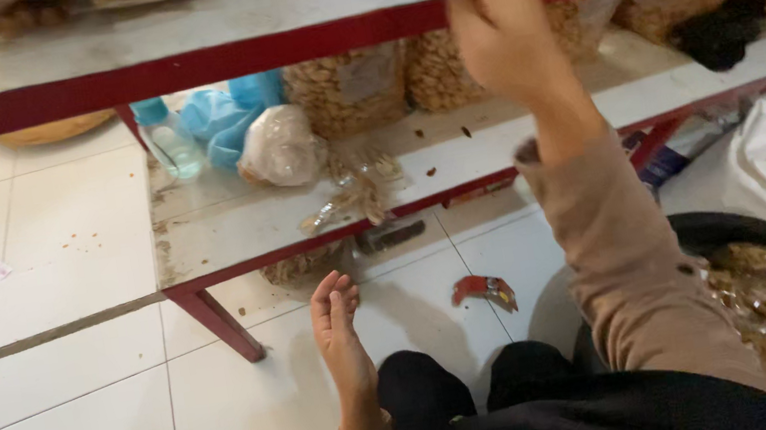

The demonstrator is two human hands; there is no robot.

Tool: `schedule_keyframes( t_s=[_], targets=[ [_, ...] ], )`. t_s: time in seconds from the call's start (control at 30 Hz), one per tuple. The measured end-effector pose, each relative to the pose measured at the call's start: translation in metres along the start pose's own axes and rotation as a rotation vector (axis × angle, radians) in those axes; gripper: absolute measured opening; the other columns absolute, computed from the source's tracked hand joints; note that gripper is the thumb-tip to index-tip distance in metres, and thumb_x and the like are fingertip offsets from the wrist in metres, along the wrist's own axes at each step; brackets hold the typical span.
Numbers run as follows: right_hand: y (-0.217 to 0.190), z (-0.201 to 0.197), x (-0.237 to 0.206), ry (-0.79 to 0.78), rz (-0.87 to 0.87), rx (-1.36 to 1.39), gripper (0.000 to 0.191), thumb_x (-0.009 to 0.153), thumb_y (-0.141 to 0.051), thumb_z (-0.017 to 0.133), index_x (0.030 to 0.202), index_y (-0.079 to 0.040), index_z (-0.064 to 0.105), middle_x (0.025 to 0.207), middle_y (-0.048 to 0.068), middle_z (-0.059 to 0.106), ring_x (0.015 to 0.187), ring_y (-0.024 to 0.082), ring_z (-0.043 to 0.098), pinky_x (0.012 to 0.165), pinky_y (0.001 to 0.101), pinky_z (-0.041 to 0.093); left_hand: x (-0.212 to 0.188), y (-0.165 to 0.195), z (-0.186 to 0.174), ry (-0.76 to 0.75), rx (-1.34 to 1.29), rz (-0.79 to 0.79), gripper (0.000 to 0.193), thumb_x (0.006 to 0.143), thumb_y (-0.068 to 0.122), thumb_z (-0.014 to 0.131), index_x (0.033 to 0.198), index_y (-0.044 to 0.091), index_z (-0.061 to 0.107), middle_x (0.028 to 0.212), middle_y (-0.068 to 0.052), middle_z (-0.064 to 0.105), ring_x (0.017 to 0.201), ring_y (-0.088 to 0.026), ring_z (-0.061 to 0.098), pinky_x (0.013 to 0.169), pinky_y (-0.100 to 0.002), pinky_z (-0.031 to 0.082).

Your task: The person sits on the floor beside a large basin filled with plastic bags of fried snack sticks. They pick up individual bags, hold and reposition them, and place the bags onto the lower shelf above, arranging them with the other packaged snacks.

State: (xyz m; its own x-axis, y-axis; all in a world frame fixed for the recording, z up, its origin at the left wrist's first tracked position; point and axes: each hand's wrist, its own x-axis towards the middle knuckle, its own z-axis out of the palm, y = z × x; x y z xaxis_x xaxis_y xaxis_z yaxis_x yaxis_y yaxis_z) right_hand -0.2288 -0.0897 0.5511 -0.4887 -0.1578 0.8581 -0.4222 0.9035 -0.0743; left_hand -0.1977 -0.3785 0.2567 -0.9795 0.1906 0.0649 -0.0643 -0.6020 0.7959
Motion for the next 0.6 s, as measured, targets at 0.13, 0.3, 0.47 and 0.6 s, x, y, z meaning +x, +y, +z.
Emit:
schedule_keyframes(
  t_s=[0.13, 0.3, 0.47, 0.6],
  targets=[
    [0.001, -0.094, -0.273, 0.239, 0.42, -0.086, 0.052, 0.095, 0.009, 0.055, 0.146, 0.0, 0.052, 0.149, 0.021, 0.051, 0.147, 0.035, 0.047, 0.127, 0.0423, 0.035, -0.028, -0.032, 0.026, -0.144, 0.059, -0.103, 0.032, 0.106, 0.023, 0.053, 0.132, 0.006, 0.061, 0.122, -0.006, 0.065, 0.108, -0.015, 0.061, 0.096, -0.03, 0.046],
    [-0.066, -0.14, -0.579, -0.491, 1.612, -0.728, 0.129, 0.07, -0.034, 0.093, 0.164, -0.023, 0.006, 0.161, 0.035, 0.01, 0.144, 0.056, 0.018, 0.116, 0.0654, 0.021, -0.073, -0.085, 0.067, -0.333, 0.112, -0.241, 0.032, 0.106, 0.025, 0.051, 0.13, 0.007, 0.061, 0.121, -0.006, 0.067, 0.107, -0.014, 0.062, 0.097, -0.03, 0.047],
    [-0.131, -0.136, -0.719, -1.119, 1.509, -0.746, 0.099, 0.092, -0.035, 0.074, 0.162, -0.037, 0.004, 0.168, 0.027, -0.008, 0.153, 0.055, 0.001, 0.117, 0.0689, 0.018, -0.123, -0.146, 0.12, -0.499, 0.144, -0.32, 0.031, 0.106, 0.024, 0.052, 0.128, 0.005, 0.063, 0.12, -0.006, 0.068, 0.106, -0.015, 0.063, 0.096, -0.031, 0.048],
    [-0.118, -0.149, -0.739, -1.055, 1.242, -0.968, 0.08, 0.095, -0.028, 0.063, 0.162, -0.041, 0.02, 0.17, 0.026, 0.008, 0.151, 0.055, 0.015, 0.12, 0.0691, 0.015, -0.171, -0.19, 0.15, -0.675, 0.112, -0.423, 0.03, 0.107, 0.02, 0.053, 0.129, 0.003, 0.063, 0.12, -0.008, 0.067, 0.107, -0.016, 0.063, 0.096, -0.031, 0.047]
  ],
)
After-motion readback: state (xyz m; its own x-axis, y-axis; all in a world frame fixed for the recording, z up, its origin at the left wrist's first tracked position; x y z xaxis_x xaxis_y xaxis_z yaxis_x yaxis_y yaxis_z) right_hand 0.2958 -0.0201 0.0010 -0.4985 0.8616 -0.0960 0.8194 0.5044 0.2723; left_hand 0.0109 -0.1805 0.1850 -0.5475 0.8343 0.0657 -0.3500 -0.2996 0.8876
